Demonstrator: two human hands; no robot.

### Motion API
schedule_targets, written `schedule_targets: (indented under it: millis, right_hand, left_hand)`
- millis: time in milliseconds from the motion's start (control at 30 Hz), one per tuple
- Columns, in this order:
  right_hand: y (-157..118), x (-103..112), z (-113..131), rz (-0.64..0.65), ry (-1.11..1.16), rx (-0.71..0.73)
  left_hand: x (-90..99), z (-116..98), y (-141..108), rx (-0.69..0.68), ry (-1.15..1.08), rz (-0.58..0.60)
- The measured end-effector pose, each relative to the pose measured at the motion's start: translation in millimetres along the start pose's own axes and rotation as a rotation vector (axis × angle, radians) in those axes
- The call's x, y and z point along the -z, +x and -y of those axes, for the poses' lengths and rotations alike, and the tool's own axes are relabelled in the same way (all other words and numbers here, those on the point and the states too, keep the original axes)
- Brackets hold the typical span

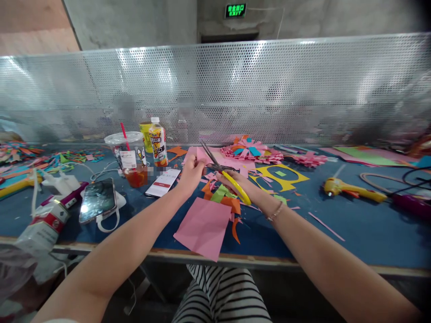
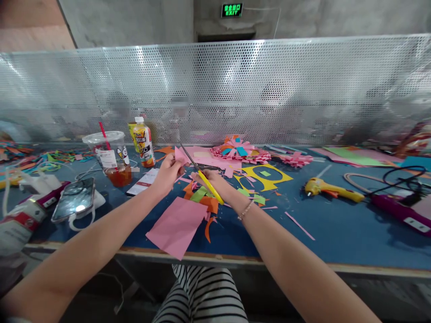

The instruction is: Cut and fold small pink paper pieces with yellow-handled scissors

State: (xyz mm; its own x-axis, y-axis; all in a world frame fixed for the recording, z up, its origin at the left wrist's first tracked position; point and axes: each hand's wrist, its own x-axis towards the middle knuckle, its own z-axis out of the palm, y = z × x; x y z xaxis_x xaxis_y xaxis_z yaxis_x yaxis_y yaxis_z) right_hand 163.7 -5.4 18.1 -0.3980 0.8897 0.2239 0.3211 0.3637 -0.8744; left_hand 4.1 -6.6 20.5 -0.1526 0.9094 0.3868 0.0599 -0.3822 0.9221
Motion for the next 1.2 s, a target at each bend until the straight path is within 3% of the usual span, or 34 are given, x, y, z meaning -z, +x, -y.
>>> schedule_targets:
  millis: [133,433,867,1000,1200]
  right_hand:
    - [-2,1,2,0.002,-0.004,-0.01]
    - [-3,2,0,0.068,-0.111,-0.05]
    - [-1,2,3,0.059,-0.167,-0.026]
    - [1,0,0,0.01,-0.088,0.009]
    - [7,-4,-4,-0.06,0.191,0.079]
  left_hand:
    - [1.4,3,1,-0.074,0.007,0.023]
    - [-0.7,-5,-4,-0.029,-0.07,0.03]
    - [3.2,4,1,-0.057,-0.115,0.025]
    - [2.8,1,0,-0.023,-0.184,0.039]
    - [-1.1,4,-5,0.141,-0.328,0.095]
